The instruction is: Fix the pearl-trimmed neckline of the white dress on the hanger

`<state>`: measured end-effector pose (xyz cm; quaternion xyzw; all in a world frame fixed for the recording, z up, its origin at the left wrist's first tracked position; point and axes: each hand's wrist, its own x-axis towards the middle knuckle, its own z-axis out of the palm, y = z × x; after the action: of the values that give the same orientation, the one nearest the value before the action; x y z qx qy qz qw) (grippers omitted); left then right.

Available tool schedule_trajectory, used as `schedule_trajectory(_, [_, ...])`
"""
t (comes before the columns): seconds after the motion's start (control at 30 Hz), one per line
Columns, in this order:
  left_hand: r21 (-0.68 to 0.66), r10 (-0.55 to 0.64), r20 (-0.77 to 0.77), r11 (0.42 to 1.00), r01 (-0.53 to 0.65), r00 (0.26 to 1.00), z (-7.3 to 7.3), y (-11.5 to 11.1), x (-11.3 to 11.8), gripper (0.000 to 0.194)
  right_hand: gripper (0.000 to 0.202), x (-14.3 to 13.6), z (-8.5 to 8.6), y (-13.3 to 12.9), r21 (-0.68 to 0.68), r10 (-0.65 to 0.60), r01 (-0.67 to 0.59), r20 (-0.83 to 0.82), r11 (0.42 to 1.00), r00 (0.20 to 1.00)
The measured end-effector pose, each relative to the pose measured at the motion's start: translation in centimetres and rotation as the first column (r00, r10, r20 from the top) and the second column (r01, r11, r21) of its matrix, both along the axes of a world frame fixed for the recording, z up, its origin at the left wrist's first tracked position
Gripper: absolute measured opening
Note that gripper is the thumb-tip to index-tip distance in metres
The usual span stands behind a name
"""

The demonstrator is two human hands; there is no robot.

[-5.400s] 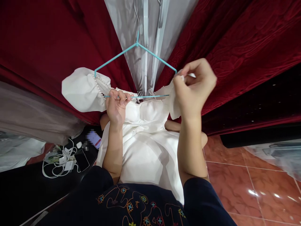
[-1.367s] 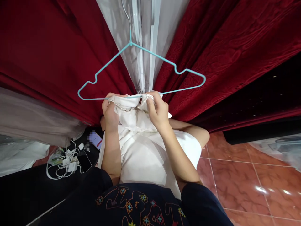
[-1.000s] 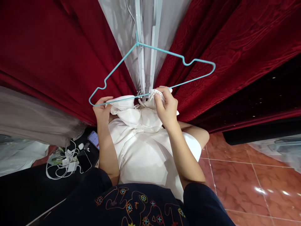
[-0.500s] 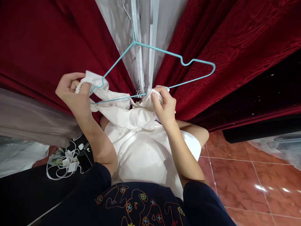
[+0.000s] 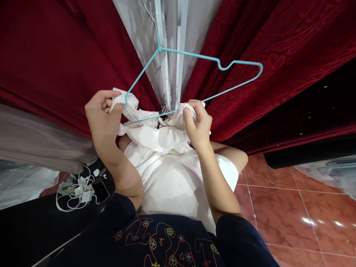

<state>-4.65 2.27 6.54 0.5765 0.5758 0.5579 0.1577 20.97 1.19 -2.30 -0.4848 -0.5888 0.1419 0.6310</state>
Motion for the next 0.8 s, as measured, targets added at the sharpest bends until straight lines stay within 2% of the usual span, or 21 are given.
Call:
schedule_trajectory(0.17, [0.011, -0.078, 0.087, 0.997, 0.077, 0.993, -0.3, 1.4, -1.2, 0.012, 0.031, -0.3, 0.3, -0.3, -0.008, 0.013, -0.013, 0.018, 1.0, 1.0])
schedule_trajectory(0.27, [0.048, 0.014, 0.076, 0.999, -0.017, 0.997, -0.7, 2.0, -0.4, 0.016, 0.029, -0.9, 0.3, -0.5, -0.006, 0.033, -0.033, 0.006, 0.999, 0.999])
schedule_trajectory(0.37, [0.127, 0.075, 0.037, 0.989, -0.079, 0.996, -0.7, 1.4, 1.2, 0.018, 0.031, -1.2, 0.2, -0.6, 0.022, -0.001, 0.001, -0.027, 1.0, 1.0])
schedule_trajectory(0.47, [0.145, 0.015, 0.079, 0.989, -0.027, 0.997, -1.2, 0.7, 2.1, 0.016, 0.031, -1.1, 0.1, -0.7, 0.018, -0.017, 0.017, -0.013, 1.0, 1.0])
schedule_trajectory(0.6, [0.138, -0.078, 0.107, 0.988, 0.063, 0.991, -2.2, 0.7, 2.0, 0.032, 0.031, -0.6, 0.4, -0.6, -0.004, 0.038, -0.038, 0.036, 0.999, 0.999])
schedule_trajectory(0.67, [0.145, -0.087, 0.13, 0.987, 0.068, 0.988, -2.5, 0.6, 2.2, 0.032, 0.033, -0.6, 0.5, -0.3, -0.007, 0.036, -0.035, 0.047, 0.999, 0.998])
schedule_trajectory(0.8, [0.31, 0.002, 0.24, 0.947, -0.078, 0.971, -2.9, -0.4, 3.5, 0.02, 0.034, -0.7, 0.6, 0.3, -0.019, 0.059, -0.058, 0.036, 0.998, 0.998])
